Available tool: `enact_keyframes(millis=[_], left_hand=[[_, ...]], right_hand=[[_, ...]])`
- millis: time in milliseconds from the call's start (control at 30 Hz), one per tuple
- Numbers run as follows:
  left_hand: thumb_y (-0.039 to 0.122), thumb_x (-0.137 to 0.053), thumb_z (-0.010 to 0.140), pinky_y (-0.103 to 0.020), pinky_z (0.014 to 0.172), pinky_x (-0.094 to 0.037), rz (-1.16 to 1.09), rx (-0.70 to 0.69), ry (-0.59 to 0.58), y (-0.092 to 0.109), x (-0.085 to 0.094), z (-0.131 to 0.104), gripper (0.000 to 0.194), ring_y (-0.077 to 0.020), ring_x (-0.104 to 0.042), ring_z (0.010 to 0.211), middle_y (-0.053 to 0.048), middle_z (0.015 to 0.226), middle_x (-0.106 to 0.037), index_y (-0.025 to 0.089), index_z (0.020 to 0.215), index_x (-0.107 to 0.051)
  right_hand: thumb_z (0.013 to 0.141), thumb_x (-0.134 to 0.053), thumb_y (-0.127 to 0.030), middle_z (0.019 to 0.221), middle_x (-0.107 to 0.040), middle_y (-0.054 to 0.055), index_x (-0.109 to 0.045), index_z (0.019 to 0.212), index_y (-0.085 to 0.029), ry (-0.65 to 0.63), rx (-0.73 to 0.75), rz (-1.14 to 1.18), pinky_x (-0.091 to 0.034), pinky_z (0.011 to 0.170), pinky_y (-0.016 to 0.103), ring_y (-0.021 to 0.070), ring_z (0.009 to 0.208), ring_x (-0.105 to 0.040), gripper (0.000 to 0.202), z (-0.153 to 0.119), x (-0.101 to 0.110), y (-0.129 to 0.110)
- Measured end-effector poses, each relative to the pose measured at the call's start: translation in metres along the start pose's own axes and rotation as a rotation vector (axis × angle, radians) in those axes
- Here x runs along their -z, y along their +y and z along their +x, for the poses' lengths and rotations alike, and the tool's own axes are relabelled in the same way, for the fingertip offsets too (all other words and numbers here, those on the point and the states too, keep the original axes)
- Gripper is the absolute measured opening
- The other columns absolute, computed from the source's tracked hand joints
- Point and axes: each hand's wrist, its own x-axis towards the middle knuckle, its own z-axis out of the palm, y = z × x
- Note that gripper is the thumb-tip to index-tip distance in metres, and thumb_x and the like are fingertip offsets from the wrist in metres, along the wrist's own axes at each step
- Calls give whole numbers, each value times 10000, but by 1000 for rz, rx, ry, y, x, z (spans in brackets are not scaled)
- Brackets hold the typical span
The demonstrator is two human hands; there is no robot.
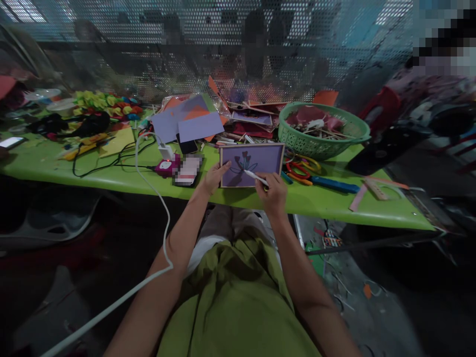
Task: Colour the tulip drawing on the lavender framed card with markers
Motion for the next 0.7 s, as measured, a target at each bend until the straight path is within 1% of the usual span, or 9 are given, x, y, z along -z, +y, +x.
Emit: enact_keyframes(millis=[100, 200, 300, 433, 567, 700], left_hand=[[419, -957, 718, -327, 970, -541, 65, -11, 5, 0, 0, 0, 375, -223, -751, 1049, -12, 943, -815, 205, 989, -811], [452, -959, 710, -347, 978, -542, 79, -8, -6, 0, 0, 0, 413, -233, -748, 1058, -16, 957, -812, 209, 1010, -813], [434, -975, 687, -340, 941, -542, 87, -22, 6, 0, 0, 1, 397, -215, -739, 989, -16, 948, -806, 202, 967, -817], [401, -969, 698, -326, 895, -536, 78, -36, 22, -1, -1, 1, 354, -185, -719, 903, -2, 905, -794, 197, 942, -816], [407, -959, 713, -339, 913, -540, 83, -31, 14, 0, -2, 0, 352, -201, -724, 921, -6, 872, -786, 194, 949, -808], [399, -958, 713, -339, 963, -538, 93, -37, 9, 2, -3, -2, 350, -206, -727, 995, -9, 909, -790, 196, 955, -807]], right_hand=[[949, -651, -228, 846, -786, 50, -726, 913, -254, -4, 4, 23, -539, 710, 374, 241, 763, -697, 87, 0, 1, -1], [947, -653, -225, 855, -792, 53, -728, 913, -252, -4, 7, 24, -536, 714, 378, 244, 768, -698, 87, 0, 1, -1], [943, -651, -230, 842, -788, 52, -733, 910, -251, -11, -3, 6, -535, 705, 377, 244, 762, -696, 91, 0, 2, -1], [943, -649, -236, 833, -784, 50, -734, 904, -251, -10, -4, -3, -532, 692, 373, 240, 751, -693, 94, 0, 3, 0], [943, -651, -228, 841, -790, 49, -727, 896, -251, -14, 2, 1, -535, 694, 372, 238, 749, -696, 92, 0, 3, 0], [953, -654, -237, 845, -790, 51, -724, 904, -251, 1, 19, 22, -533, 698, 367, 238, 758, -697, 87, 1, 1, 0]])
